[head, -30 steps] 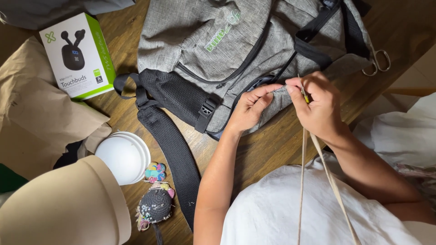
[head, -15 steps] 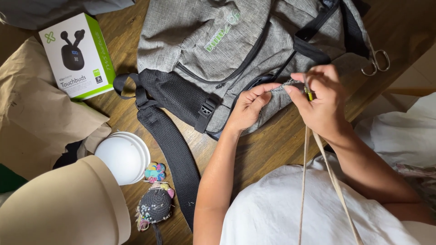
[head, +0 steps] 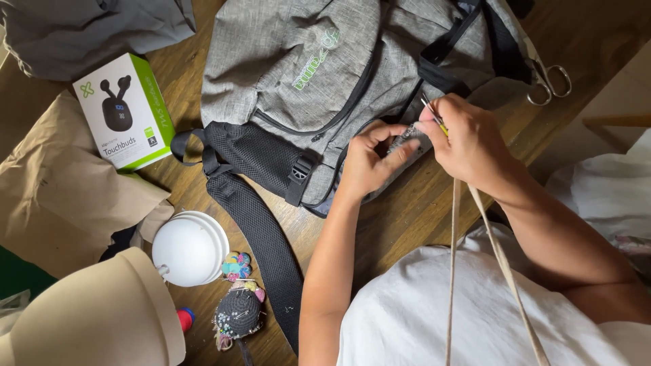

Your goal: The person sews a grey backpack by hand using a needle and thread, joining the fabric edges of a seam.

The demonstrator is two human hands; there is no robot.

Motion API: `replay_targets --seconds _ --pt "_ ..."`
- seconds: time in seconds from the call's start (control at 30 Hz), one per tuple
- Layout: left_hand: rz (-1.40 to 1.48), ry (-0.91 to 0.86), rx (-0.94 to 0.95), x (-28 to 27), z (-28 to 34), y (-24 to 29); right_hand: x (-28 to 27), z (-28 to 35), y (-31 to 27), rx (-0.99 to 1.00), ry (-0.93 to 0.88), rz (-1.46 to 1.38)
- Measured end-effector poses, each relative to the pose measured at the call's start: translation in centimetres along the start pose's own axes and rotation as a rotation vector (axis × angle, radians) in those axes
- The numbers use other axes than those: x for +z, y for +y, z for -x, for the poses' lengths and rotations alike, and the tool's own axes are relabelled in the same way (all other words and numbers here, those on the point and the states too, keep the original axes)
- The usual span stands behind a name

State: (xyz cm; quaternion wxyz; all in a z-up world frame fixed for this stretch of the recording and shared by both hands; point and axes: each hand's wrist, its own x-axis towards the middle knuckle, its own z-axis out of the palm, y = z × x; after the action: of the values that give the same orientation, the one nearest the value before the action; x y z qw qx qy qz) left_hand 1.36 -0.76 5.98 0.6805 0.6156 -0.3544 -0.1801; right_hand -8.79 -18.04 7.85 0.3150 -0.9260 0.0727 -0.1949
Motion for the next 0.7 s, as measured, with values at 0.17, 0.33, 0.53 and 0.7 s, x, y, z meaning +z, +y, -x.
replay_targets --seconds 0.17,0.33,0.53,0.7 --pt "0.187 -0.018 0.016 0.1 -0.1 -3.3 -0.4 -1.5 -0.9 -0.009 0.059 -0.147" --pt "0.295 -0.043 -0.002 -0.5 0.3 -5.4 -0.2 0.5 -1.7 -0.024 0.277 -0.309" --pt "0.330 -0.093 0.011 -0.9 0.1 -4.9 2.1 5.4 -2.8 0.222 0.038 -0.305" --pt "0.276 -0.094 0.026 -1.2 0.1 -4.4 1.9 4.2 -2.7 0.105 0.214 -0.238"
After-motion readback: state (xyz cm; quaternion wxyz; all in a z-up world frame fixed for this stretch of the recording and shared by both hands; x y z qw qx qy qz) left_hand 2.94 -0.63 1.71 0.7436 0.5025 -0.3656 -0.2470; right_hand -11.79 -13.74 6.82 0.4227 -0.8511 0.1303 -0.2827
